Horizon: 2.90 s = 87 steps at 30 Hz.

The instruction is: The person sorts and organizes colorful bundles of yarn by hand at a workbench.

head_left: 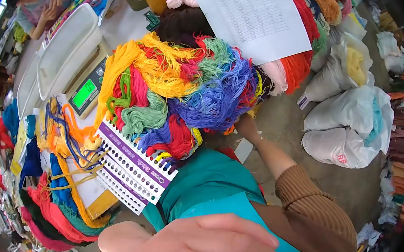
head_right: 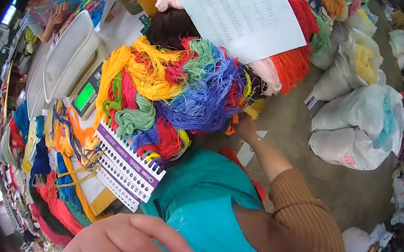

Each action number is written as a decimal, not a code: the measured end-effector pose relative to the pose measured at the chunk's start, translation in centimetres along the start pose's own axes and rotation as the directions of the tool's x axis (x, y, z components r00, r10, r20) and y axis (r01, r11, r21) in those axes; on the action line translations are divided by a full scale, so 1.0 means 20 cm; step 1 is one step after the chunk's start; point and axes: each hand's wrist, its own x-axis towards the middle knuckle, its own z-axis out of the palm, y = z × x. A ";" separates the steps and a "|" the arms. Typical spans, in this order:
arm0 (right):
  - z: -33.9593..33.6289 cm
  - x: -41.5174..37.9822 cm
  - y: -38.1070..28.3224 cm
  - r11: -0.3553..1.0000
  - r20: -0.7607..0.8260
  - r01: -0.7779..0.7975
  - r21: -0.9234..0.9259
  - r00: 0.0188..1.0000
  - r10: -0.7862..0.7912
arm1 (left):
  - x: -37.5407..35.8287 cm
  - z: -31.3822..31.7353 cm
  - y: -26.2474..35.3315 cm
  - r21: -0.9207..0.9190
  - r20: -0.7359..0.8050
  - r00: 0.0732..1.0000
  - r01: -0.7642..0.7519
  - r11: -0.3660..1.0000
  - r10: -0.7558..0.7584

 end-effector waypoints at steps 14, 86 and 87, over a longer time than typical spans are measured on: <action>-0.56 -0.54 -0.34 0.881 -0.033 -0.263 0.394 0.954 0.299 | -0.19 0.02 0.20 0.055 0.042 0.989 -0.146 0.988 0.144; -1.39 -0.17 -2.49 0.268 -0.017 0.935 0.232 0.279 -0.960 | -2.81 -0.18 1.44 0.266 -0.480 -0.167 0.908 0.324 0.861; -1.40 -0.20 -2.54 0.225 -0.022 0.937 0.267 0.239 -0.971 | -2.77 -0.04 1.41 0.341 -0.514 -0.237 0.826 0.450 0.824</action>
